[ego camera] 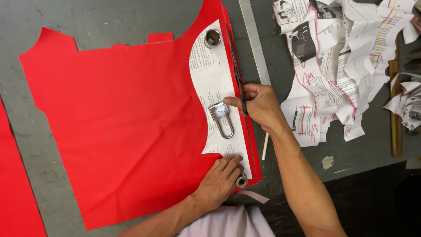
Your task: The person marks a red fabric using a paper pattern, a metal ruler, and a white marking pen. They then use scissors to cut the fabric along the marked outline, removing excess material. The process is repeated for a second piece of fabric.
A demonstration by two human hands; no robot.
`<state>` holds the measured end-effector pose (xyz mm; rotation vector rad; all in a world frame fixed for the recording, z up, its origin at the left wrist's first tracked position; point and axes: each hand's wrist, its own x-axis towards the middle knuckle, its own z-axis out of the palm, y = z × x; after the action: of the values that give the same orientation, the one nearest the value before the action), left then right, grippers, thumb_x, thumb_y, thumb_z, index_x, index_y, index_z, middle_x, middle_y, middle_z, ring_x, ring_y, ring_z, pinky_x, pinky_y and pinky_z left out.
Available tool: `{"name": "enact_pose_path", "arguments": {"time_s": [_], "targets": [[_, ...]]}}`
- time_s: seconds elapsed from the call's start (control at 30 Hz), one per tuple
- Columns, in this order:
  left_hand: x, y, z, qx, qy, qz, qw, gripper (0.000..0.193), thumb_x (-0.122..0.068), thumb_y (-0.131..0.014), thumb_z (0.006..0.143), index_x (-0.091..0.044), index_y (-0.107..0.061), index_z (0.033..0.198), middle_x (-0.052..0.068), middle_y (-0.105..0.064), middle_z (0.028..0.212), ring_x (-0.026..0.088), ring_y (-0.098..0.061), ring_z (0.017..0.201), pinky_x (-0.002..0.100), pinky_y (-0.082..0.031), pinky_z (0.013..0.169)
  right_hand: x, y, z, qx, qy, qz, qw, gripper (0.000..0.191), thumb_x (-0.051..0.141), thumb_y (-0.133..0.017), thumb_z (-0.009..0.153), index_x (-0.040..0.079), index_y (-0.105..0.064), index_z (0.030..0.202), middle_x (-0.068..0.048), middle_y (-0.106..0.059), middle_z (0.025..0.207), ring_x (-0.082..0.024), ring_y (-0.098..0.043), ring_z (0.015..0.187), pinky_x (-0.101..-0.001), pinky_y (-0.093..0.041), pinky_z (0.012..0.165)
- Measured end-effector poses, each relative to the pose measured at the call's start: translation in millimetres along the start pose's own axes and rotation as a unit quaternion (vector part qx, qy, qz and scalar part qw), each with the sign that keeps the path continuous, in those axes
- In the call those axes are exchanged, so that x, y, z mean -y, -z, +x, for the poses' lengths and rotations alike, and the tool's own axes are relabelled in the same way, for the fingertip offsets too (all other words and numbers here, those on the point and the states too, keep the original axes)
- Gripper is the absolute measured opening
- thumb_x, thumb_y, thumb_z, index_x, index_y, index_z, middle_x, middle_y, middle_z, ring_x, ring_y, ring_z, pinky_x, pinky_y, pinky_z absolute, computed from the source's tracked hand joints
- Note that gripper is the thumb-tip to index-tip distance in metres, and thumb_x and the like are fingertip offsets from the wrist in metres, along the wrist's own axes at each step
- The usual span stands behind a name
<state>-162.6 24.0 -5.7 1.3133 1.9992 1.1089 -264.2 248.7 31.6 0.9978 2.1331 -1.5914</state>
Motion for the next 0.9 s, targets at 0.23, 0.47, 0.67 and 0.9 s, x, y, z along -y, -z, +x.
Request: {"name": "enact_pose_path", "arguments": {"time_s": [0.23,0.47,0.67,0.9], "targets": [[0.5,0.6,-0.2,-0.005,-0.002,-0.010,1.000,0.041,-0.002,-0.063,0.086,0.006,-0.060,0.126,0.020,-0.047,0.147,0.035,-0.047,0.129,0.045,-0.040,0.108,-5.7,1.3,6.6,0.011,0.022,0.019,1.000,0.034,0.020,-0.091,0.076,-0.004,-0.077,0.096,-0.009,-0.072,0.072,-0.009,-0.055,0.054,-0.0248,-0.043,0.046],[0.0,2.9,-0.1,-0.015,-0.004,-0.014,1.000,0.040,-0.002,-0.062,0.086,0.007,-0.060,0.125,0.020,-0.048,0.147,0.034,-0.048,0.130,0.045,-0.041,0.108,8.2,1.1,19.5,0.004,0.004,0.007,1.000,0.037,0.023,-0.090,0.073,-0.001,-0.076,0.098,-0.006,-0.074,0.073,-0.007,-0.063,0.056,-0.0229,-0.050,0.048],[-0.4,4.1,0.8,-0.017,-0.011,0.005,1.000,0.040,-0.002,-0.062,0.085,0.007,-0.060,0.124,0.021,-0.048,0.146,0.034,-0.047,0.132,0.045,-0.040,0.109,14.5,0.3,24.3,-0.002,0.003,0.013,1.000,0.035,0.022,-0.090,0.073,0.000,-0.077,0.097,-0.006,-0.074,0.072,-0.008,-0.062,0.056,-0.0234,-0.049,0.048],[-0.2,2.4,0.1,-0.009,-0.006,0.005,1.000,0.042,-0.003,-0.062,0.085,0.008,-0.060,0.125,0.021,-0.048,0.146,0.034,-0.047,0.133,0.044,-0.040,0.109,16.9,0.6,26.4,-0.001,0.011,0.009,1.000,0.033,0.021,-0.090,0.074,0.000,-0.077,0.095,-0.005,-0.071,0.070,-0.007,-0.057,0.055,-0.0230,-0.045,0.048]]}}
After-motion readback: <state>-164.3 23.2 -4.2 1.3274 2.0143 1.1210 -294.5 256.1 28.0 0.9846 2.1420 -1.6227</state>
